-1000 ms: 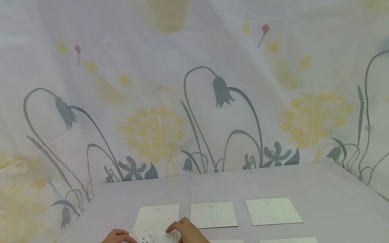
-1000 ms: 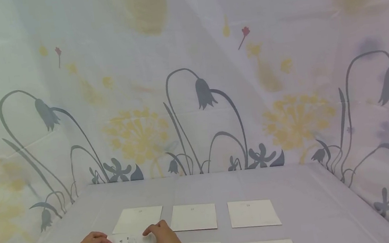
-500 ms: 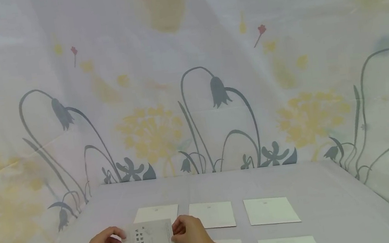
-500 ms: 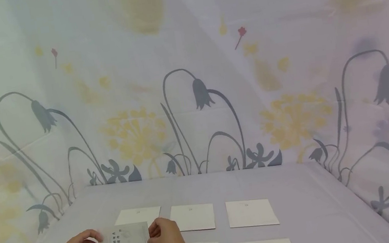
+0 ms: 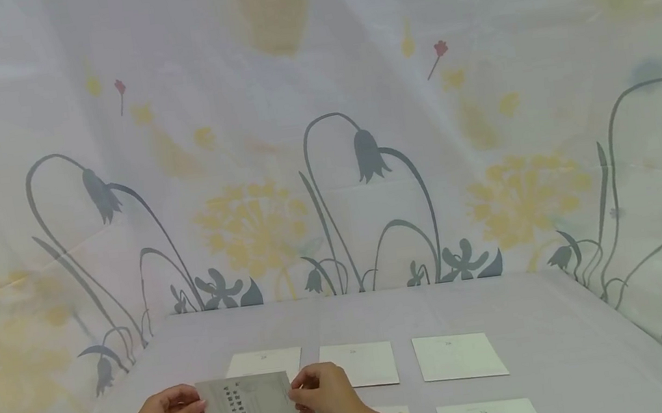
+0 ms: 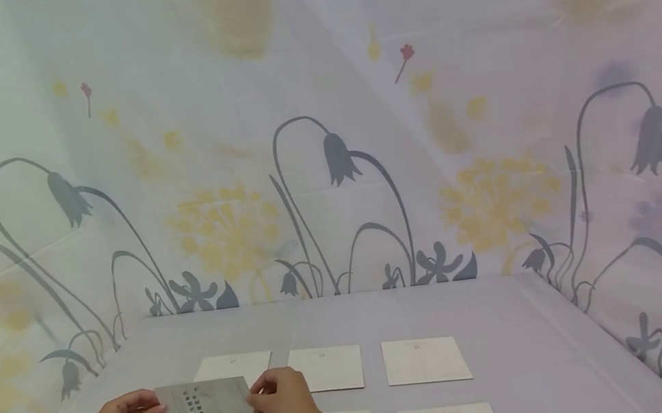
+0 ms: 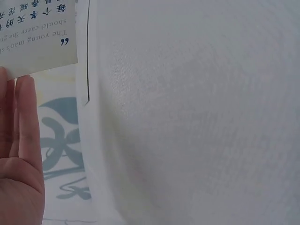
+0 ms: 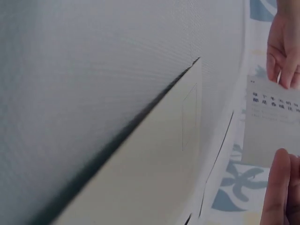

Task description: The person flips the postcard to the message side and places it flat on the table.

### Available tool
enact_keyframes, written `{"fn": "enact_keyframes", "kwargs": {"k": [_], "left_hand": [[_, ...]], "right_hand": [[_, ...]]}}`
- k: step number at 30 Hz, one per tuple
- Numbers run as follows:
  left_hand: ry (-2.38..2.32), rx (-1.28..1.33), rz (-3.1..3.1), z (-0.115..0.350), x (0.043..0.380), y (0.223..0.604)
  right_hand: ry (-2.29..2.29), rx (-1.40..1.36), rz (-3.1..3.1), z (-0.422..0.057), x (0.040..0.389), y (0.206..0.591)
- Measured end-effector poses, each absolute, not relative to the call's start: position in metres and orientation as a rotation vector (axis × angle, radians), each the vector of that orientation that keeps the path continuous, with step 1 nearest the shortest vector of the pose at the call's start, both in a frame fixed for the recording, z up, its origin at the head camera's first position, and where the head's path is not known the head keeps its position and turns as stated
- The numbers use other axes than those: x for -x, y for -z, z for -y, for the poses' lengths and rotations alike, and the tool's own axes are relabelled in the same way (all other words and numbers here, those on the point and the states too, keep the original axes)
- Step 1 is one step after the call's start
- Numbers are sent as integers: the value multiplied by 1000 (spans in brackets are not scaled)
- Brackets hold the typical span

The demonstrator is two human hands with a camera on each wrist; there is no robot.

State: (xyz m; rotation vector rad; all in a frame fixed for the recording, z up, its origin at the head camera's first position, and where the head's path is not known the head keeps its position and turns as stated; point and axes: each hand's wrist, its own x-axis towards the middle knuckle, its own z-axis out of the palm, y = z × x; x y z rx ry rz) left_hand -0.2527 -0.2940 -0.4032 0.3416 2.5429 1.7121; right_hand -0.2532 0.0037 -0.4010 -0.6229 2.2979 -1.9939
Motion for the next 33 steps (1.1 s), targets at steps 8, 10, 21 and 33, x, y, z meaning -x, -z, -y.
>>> {"fn": "enact_keyframes", "kwargs": {"k": [8, 10, 21, 33], "left_hand": [[-1698, -400, -2500, 302, 252, 405], [-1723, -440, -2434, 306, 252, 406], [-1921, -436, -1982, 320, 252, 410], [-1863, -275, -2011, 317, 247, 408]], "right_hand": [[1996, 550, -2220, -4, 252, 401], [2020, 512, -2188, -4, 252, 401], [2017, 441, -2199, -3, 251, 406], [2112, 412, -2163, 0, 247, 411]]}}
